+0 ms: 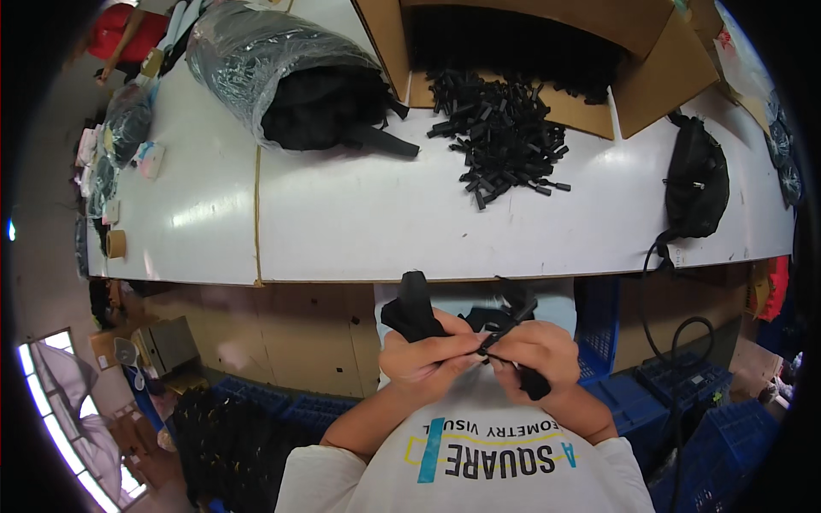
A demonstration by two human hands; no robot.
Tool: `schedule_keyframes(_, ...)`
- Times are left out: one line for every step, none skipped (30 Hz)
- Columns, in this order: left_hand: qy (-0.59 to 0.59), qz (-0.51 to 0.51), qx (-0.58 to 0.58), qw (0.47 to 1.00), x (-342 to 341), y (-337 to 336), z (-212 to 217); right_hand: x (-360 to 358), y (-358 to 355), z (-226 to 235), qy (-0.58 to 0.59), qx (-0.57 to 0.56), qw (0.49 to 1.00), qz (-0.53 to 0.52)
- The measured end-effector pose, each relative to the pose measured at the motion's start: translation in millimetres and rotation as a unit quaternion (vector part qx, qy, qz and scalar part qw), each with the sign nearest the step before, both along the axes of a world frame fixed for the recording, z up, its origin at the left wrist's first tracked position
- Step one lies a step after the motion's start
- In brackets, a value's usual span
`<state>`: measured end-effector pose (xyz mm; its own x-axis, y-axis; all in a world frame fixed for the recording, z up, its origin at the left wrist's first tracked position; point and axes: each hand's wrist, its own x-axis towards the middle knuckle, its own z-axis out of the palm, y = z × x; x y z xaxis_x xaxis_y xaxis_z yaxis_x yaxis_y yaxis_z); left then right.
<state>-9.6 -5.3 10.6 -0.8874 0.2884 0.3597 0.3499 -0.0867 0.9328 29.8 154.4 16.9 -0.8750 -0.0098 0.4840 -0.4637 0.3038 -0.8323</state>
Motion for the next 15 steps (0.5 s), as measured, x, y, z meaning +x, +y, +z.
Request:
schedule_keyframes(0.012,-0.013,-0.015,1.000,-1,0,2,1,0,2,0.013,0.032,0.999,-0.010)
schedule_keyframes(0.013,-0.015,-0.019,1.000,0,-1,1,1,1,1,0.032,0.046,0.998,-0.004)
schedule_keyframes(0.015,-0.017,-0.023,0.999,1,-1,0,2,3,1,0.032,0.054,0.998,0.003)
schedule_keyframes(0.017,-0.018,-0.026,0.999,1,-1,-1,2,5,3,0.032,0.063,0.997,0.012)
schedule_keyframes(0.013,-0.029,-0.028,0.999,1,-2,-1,2,6,5,0.032,0.071,0.997,0.021)
schedule_keyframes(0.008,-0.040,-0.029,0.999,1,-3,-1,3,8,7,0.031,0.081,0.996,0.027)
schedule_keyframes(0.005,-0.051,-0.029,0.998,1,-3,-1,3,9,10,0.031,0.091,0.995,0.032)
schedule_keyframes(0.013,-0.057,-0.034,0.998,1,-3,-1,4,10,11,0.031,0.101,0.994,0.037)
schedule_keyframes(0.020,-0.062,-0.038,0.997,1,-2,-1,5,10,13,0.016,0.103,0.994,0.030)
schedule_keyframes(0.028,-0.068,-0.042,0.996,1,-1,-2,7,9,15,0.002,0.105,0.994,0.022)
schedule_keyframes(0.031,-0.068,-0.045,0.996,1,-1,-2,9,9,16,-0.012,0.107,0.994,0.015)
schedule_keyframes(0.034,-0.068,-0.047,0.996,1,-1,-3,10,10,16,-0.013,0.119,0.993,0.017)
schedule_keyframes(0.037,-0.067,-0.050,0.996,1,-1,-3,11,11,17,-0.012,0.130,0.991,0.020)
schedule_keyframes(0.049,-0.066,-0.062,0.995,2,-2,-5,12,11,17,-0.012,0.141,0.990,0.023)
schedule_keyframes(0.062,-0.065,-0.074,0.993,3,-4,-9,12,11,17,-0.012,0.147,0.989,0.022)
